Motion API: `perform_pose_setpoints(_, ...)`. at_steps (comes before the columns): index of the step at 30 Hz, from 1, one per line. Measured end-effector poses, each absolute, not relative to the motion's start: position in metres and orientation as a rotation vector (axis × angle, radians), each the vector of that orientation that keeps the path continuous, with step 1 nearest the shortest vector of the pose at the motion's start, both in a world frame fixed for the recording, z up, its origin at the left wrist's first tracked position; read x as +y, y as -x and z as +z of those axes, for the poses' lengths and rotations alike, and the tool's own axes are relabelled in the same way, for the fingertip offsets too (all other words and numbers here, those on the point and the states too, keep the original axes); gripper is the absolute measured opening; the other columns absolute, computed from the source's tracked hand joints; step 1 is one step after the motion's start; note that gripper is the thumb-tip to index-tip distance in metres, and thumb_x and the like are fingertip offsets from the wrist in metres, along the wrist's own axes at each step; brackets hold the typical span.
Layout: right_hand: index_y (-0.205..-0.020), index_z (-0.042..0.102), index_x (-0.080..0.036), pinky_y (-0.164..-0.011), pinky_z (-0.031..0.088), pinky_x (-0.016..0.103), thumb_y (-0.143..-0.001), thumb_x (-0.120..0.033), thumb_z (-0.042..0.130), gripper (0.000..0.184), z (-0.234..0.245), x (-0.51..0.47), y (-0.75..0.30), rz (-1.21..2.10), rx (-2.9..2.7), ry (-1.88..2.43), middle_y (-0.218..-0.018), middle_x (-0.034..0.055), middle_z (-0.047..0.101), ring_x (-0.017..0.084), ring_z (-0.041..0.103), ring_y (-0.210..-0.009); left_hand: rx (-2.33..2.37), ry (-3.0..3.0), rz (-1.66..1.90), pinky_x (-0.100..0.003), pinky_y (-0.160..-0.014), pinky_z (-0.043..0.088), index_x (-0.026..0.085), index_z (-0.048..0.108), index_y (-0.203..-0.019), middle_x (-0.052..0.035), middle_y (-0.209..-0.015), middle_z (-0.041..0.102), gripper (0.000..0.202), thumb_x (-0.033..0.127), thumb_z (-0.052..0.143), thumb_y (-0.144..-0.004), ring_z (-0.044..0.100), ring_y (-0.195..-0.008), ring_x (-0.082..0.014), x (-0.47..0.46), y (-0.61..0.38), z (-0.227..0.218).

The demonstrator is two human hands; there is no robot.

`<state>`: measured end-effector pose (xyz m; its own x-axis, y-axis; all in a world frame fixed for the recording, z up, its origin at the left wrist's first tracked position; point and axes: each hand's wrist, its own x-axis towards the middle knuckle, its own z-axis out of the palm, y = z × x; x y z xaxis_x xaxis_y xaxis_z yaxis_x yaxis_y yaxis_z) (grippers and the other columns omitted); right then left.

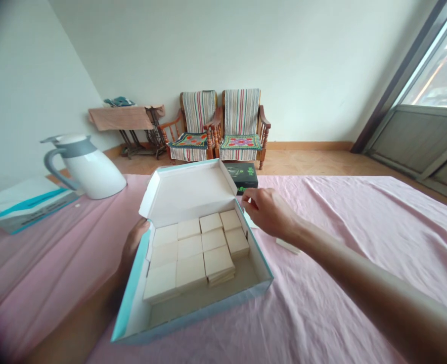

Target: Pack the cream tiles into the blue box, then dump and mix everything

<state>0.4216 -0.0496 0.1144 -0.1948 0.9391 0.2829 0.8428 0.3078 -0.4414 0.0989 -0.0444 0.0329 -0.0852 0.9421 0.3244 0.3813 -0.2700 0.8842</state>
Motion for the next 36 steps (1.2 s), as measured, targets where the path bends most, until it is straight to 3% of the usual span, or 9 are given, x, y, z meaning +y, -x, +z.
perform_pose_setpoints(5,-0.082,0.06,-0.017,-0.044,0.038,0.021,-0.086,-0.039,0.048,0.025,0.054,-0.074,-0.484,0.499,-1.452,1.555,-0.056,-0.0005,0.06,0.01,0.053,-0.044,1.6,-1.79,1.886,-0.035,-0.086,0.046,0.018,0.052,-0.112,-0.0092,-0.11,0.058,0.035,0.037,0.056,-0.083,0.056,-0.099,-0.0221,-0.048,-0.095,0.051)
perform_pose_setpoints(7,-0.084,0.06,-0.016,-0.044,0.04,0.021,-0.084,-0.041,0.051,0.027,0.027,-0.074,-0.51,0.452,-1.29,1.565,-0.057,0.0006,0.061,0.011,0.053,-0.044,1.574,-2.086,1.981,-0.037,-0.092,0.044,0.018,0.055,-0.112,-0.009,-0.111,0.058,0.035,0.028,0.063,-0.079,0.055,-0.103,-0.0226,-0.056,-0.101,0.072)
perform_pose_setpoints(11,-0.091,0.062,-0.018,-0.048,0.045,0.024,-0.082,-0.042,0.05,0.028,-0.012,-0.07,-0.541,0.378,-1.096,1.656,-0.061,0.0016,0.063,0.013,0.057,-0.047,1.153,-2.704,1.252,-0.029,-0.084,0.047,0.019,0.061,-0.095,-0.0043,-0.093,0.064,0.012,0.016,0.054,-0.086,0.06,-0.089,-0.0164,-0.075,-0.136,0.111)
perform_pose_setpoints(14,-0.092,0.061,-0.019,-0.052,0.047,0.025,-0.082,-0.04,0.048,0.027,-0.022,-0.071,-0.546,0.439,-1.132,1.738,-0.064,0.0023,0.065,0.015,0.061,-0.051,0.73,-2.931,0.516,-0.031,-0.086,0.045,0.019,0.061,-0.103,-0.0058,-0.099,0.065,0.018,0.017,0.052,-0.088,0.058,-0.094,-0.017,-0.081,-0.175,0.122)
perform_pose_setpoints(18,-0.089,0.061,-0.018,-0.055,0.046,0.027,-0.082,-0.039,0.044,0.028,-0.02,-0.072,-0.544,0.458,-1.239,1.761,-0.065,0.0039,0.065,0.017,0.062,-0.055,0.436,-3.09,0.019,-0.035,-0.087,0.041,0.019,0.063,-0.101,-0.0092,-0.111,0.059,0.019,0.028,0.058,-0.084,0.052,-0.099,-0.0211,-0.078,-0.217,0.114)
perform_pose_setpoints(22,-0.087,0.061,-0.018,-0.055,0.043,0.028,-0.084,-0.04,0.041,0.03,-0.017,-0.071,-0.545,0.415,-1.334,1.791,-0.067,0.0046,0.065,0.017,0.059,-0.056,0.263,-3.218,-0.182,-0.037,-0.082,0.039,0.018,0.063,-0.08,-0.0087,-0.1,0.056,0.015,0.033,0.061,-0.081,0.048,-0.093,-0.0229,-0.073,-0.237,0.099)
perform_pose_setpoints(25,-0.087,0.061,-0.017,-0.056,0.041,0.028,-0.084,-0.04,0.039,0.032,-0.019,-0.07,-0.546,0.393,-1.392,1.811,-0.069,0.0056,0.065,0.018,0.059,-0.06,0.162,-3.348,-0.189,-0.037,-0.078,0.037,0.017,0.059,-0.069,-0.0075,-0.085,0.055,0.019,0.026,0.056,-0.085,0.046,-0.086,-0.0217,-0.07,-0.241,0.086)
perform_pose_setpoints(32,-0.089,0.063,-0.017,-0.057,0.039,0.028,-0.084,-0.039,0.04,0.032,-0.026,-0.066,-0.549,0.389,-1.457,1.817,-0.072,0.0056,0.066,0.018,0.058,-0.062,-0.083,-3.517,-0.065,-0.038,-0.091,0.035,0.019,0.059,-0.063,-0.003,-0.069,0.054,0.02,0.011,0.058,-0.082,0.048,-0.089,-0.0202,-0.069,-0.235,0.073)
perform_pose_setpoints(36,-0.089,0.062,-0.017,-0.057,0.039,0.027,-0.084,-0.038,0.04,0.031,-0.029,-0.064,-0.55,0.392,-1.45,1.809,-0.069,0.0043,0.065,0.018,0.058,-0.061,-0.063,-3.524,-0.097,-0.038,-0.088,0.038,0.02,0.057,-0.064,-0.0013,-0.065,0.053,0.022,0.01,0.056,-0.083,0.048,-0.081,-0.0187,-0.069,-0.232,0.072)
